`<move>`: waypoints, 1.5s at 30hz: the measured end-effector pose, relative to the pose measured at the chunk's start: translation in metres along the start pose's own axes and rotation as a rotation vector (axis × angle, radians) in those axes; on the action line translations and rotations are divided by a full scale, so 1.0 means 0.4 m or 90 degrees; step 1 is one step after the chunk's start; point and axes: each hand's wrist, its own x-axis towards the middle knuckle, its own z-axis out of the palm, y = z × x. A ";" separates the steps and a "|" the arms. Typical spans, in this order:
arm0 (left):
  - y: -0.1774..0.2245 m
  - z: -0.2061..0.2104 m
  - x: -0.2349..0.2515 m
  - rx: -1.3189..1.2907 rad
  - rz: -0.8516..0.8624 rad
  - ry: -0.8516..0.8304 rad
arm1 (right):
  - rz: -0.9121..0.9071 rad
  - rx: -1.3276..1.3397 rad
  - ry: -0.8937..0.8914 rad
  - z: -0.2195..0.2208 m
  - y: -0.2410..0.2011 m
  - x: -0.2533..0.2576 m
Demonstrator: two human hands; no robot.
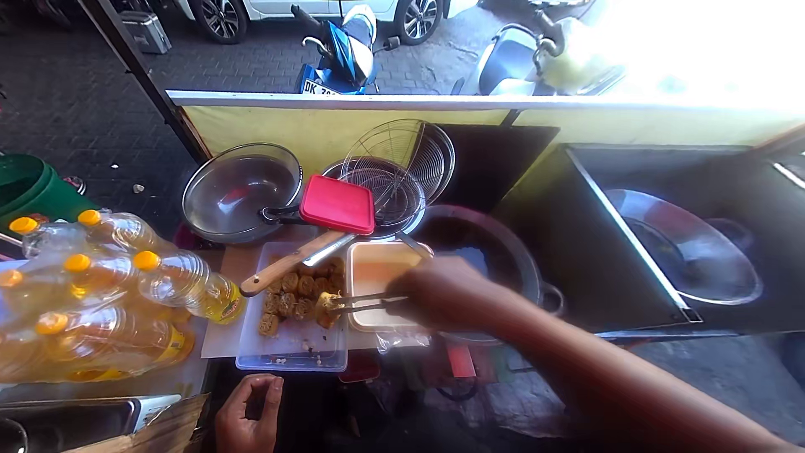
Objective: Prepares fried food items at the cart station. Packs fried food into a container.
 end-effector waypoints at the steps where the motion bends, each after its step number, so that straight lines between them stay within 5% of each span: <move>1: 0.002 0.011 -0.003 -0.003 -0.002 -0.006 | 0.011 0.007 0.026 -0.025 0.030 -0.051; 4: 0.013 0.038 -0.005 -0.007 -0.007 -0.014 | 0.070 -0.020 0.105 -0.069 0.096 -0.155; 11: 0.039 0.058 0.014 -0.018 -0.007 -0.018 | 0.206 -0.077 -0.055 -0.015 0.120 -0.055; 15: 0.008 0.031 -0.011 -0.029 -0.025 0.003 | 0.135 -0.061 -0.003 -0.051 0.021 -0.017; 22: -0.011 -0.012 -0.031 -0.043 -0.057 0.003 | 0.031 -0.191 -0.200 0.049 -0.248 0.252; 29: -0.056 -0.055 -0.052 -0.059 -0.072 0.014 | 0.034 -0.282 -0.234 0.135 -0.286 0.352; 37: -0.069 -0.068 -0.018 -0.067 -0.068 -0.005 | -0.044 -0.208 -0.134 -0.032 -0.179 0.227; 45: -0.100 -0.063 0.010 -0.066 -0.049 -0.068 | 0.189 -0.143 -0.019 -0.157 -0.021 -0.022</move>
